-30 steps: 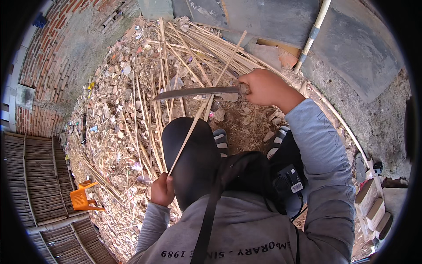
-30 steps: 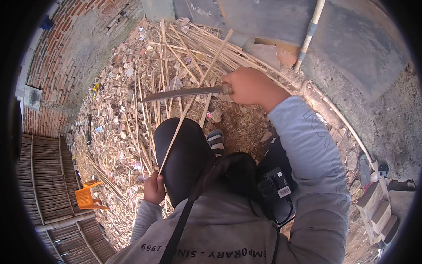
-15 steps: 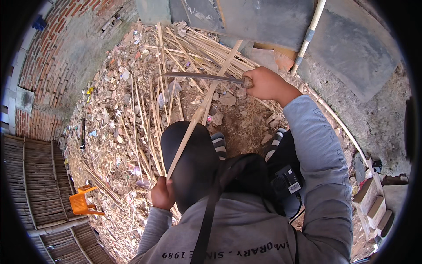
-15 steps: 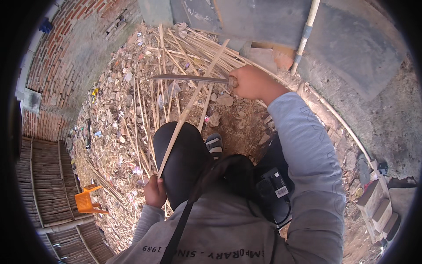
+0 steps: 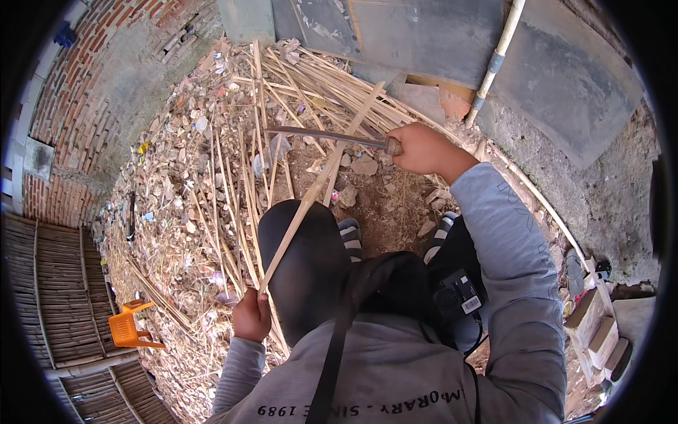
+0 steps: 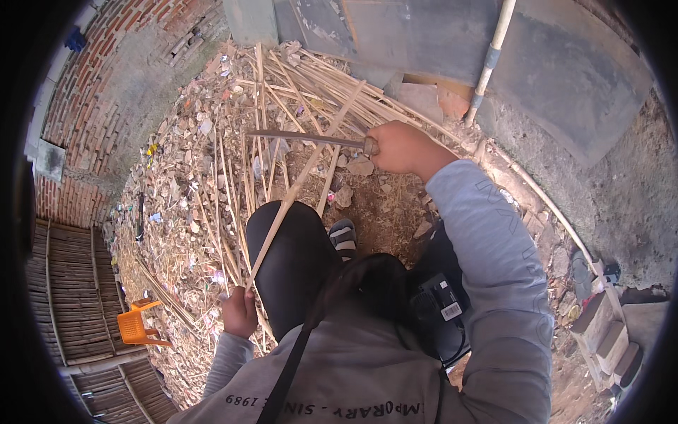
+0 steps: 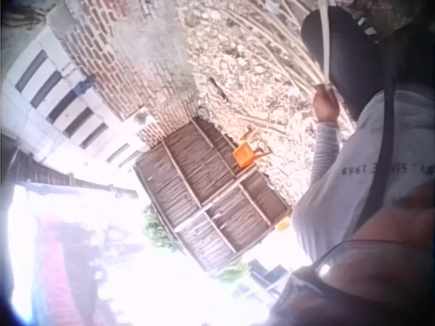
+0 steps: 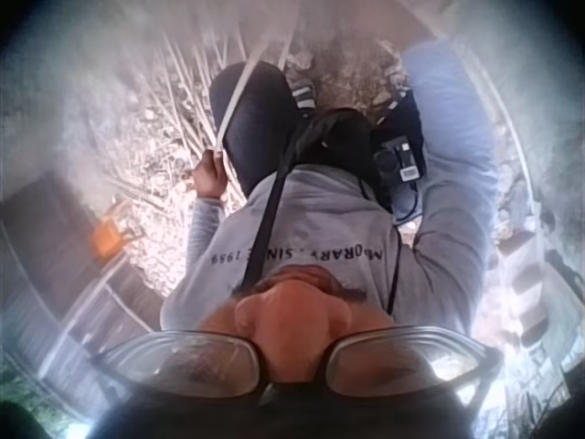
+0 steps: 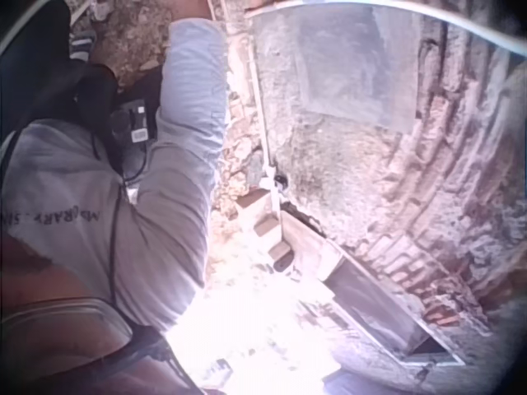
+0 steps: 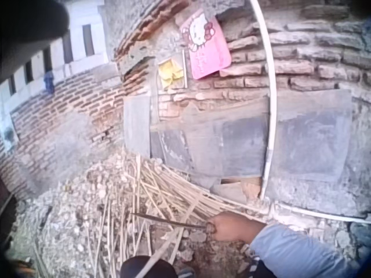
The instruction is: The person strips thin layers from a long bamboo stalk using a curved blade. They hold the stalk steady with their left hand and use the blade in their right hand to shave the material along the length of the bamboo piece.
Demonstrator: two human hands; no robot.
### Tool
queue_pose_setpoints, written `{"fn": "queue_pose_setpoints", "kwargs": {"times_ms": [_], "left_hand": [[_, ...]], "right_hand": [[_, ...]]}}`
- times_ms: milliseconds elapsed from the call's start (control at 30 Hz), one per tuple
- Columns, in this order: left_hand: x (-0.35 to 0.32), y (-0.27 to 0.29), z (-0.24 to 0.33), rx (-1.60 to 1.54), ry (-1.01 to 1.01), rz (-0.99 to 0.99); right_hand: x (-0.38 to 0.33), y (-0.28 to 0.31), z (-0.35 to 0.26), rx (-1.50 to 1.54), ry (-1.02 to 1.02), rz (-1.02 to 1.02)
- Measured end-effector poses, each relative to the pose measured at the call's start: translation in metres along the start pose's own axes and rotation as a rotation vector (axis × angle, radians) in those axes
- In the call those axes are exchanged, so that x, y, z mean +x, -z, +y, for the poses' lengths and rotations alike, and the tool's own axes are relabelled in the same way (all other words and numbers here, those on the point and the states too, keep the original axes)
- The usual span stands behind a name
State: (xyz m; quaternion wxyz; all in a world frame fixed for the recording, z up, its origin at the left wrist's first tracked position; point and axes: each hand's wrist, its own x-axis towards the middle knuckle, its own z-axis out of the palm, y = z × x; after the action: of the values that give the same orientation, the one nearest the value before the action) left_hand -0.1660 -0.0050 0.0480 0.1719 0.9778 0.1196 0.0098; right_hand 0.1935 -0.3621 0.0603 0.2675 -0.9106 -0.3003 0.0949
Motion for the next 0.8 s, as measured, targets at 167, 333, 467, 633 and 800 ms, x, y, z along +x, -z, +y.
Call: {"fn": "queue_pose_setpoints", "kwargs": {"times_ms": [167,333,467,633,800], "left_hand": [[-0.009,-0.008,-0.009,-0.06,0.021,0.008],[-0.006,-0.001,0.002,-0.029,0.057,0.051],[-0.011,0.004,0.004,-0.081,0.051,0.056],[-0.01,0.007,0.01,-0.177,0.092,-0.036],[-0.01,0.016,0.017,-0.389,0.214,-0.118]], "right_hand": [[0.002,0.007,-0.035,-0.196,0.112,-0.082],[0.004,0.031,0.042,-0.087,-0.188,0.169],[-0.005,0.036,0.035,-0.041,-0.153,0.251],[-0.004,0.043,0.022,0.051,-0.074,0.234],[-0.003,0.036,0.005,0.046,0.046,0.208]]}}
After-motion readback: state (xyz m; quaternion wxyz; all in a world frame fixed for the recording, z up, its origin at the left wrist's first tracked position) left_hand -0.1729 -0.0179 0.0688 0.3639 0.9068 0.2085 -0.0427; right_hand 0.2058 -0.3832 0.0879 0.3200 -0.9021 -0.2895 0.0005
